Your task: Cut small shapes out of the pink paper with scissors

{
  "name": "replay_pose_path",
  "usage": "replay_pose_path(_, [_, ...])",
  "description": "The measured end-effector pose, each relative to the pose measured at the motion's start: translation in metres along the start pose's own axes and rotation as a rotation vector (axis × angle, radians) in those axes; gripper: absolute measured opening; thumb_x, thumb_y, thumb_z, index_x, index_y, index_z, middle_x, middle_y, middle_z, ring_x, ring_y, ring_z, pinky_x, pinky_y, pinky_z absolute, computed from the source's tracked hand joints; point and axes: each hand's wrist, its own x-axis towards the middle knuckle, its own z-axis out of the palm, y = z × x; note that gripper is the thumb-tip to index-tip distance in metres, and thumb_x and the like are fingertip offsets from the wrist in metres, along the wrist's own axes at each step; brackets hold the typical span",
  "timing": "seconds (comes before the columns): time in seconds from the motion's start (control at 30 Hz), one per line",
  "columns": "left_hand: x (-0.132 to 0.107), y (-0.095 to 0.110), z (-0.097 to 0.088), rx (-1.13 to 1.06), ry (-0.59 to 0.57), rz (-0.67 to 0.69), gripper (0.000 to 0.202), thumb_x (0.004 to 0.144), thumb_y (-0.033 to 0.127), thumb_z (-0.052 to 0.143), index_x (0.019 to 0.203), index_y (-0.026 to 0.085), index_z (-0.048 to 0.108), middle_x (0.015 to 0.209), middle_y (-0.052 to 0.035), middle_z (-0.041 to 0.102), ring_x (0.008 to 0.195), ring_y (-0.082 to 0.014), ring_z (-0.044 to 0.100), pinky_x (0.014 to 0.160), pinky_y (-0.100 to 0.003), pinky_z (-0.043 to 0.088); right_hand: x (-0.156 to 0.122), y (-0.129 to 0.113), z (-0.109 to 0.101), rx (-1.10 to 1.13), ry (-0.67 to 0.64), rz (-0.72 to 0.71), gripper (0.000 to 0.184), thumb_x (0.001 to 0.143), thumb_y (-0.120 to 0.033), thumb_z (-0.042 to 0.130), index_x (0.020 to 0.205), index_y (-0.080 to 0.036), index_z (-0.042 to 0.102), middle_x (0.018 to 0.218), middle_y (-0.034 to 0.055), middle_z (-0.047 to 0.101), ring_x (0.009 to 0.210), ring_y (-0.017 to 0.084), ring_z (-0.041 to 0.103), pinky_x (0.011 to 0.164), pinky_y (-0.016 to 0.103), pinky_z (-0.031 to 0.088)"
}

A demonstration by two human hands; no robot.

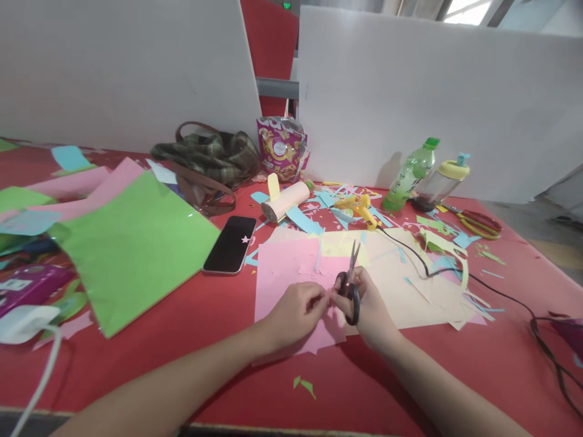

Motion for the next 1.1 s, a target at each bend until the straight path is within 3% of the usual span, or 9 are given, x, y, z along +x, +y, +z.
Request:
replay_pose_path(0.4, [-0.003,-0.002,-0.011,-0.024,0.060,0.022,0.024,0.081,0.022,0.039,0.068,0.014,0.058,0.067,-0.0016,0.055,0.064,-0.0110,0.049,0.062,-0.022,0.038,0.001,0.005,-0.002,-0.220,-0.065,-0.110,0.029,0.064,-0.010,0.059,0.069,-0.023,0.033,0.064,-0.0062,0.047,0.052,0.009,0.045,0.048,0.022,0.037])
replay_pose_path(0.73, [-0.002,-0.005,-0.016,-0.053,0.098,-0.020,0.023,0.077,0.029,0.045,0.069,0.014,0.061,0.070,-0.0027,0.055,0.064,-0.0113,0.048,0.060,-0.022,0.040,0.000,0.010,-0.003,-0.210,-0.081,-0.089,0.030,0.064,-0.019,0.062,0.070,-0.023,0.033,0.065,-0.0051,0.049,0.054,0.011,0.047,0.048,0.024,0.038])
replay_pose_path(0.93, [0.008,-0.022,-0.046,0.021,0.111,-0.116,0.025,0.074,0.032,0.046,0.065,0.014,0.062,0.073,-0.0036,0.060,0.067,-0.0127,0.053,0.063,-0.023,0.039,0.000,0.007,-0.002,-0.250,-0.051,-0.092,0.027,0.066,-0.014,0.059,0.069,-0.023,0.033,0.065,-0.0044,0.048,0.055,0.011,0.045,0.047,0.022,0.037])
replay_pose_path(1.1, [0.010,-0.043,-0.077,0.243,-0.073,-0.232,0.026,0.071,0.033,0.047,0.064,0.015,0.063,0.062,-0.0017,0.061,0.059,-0.0125,0.053,0.053,-0.021,0.035,0.003,0.013,-0.004,-0.227,-0.044,-0.095,0.029,0.063,-0.013,0.060,0.069,-0.023,0.034,0.065,-0.0046,0.049,0.055,0.011,0.046,0.048,0.023,0.037])
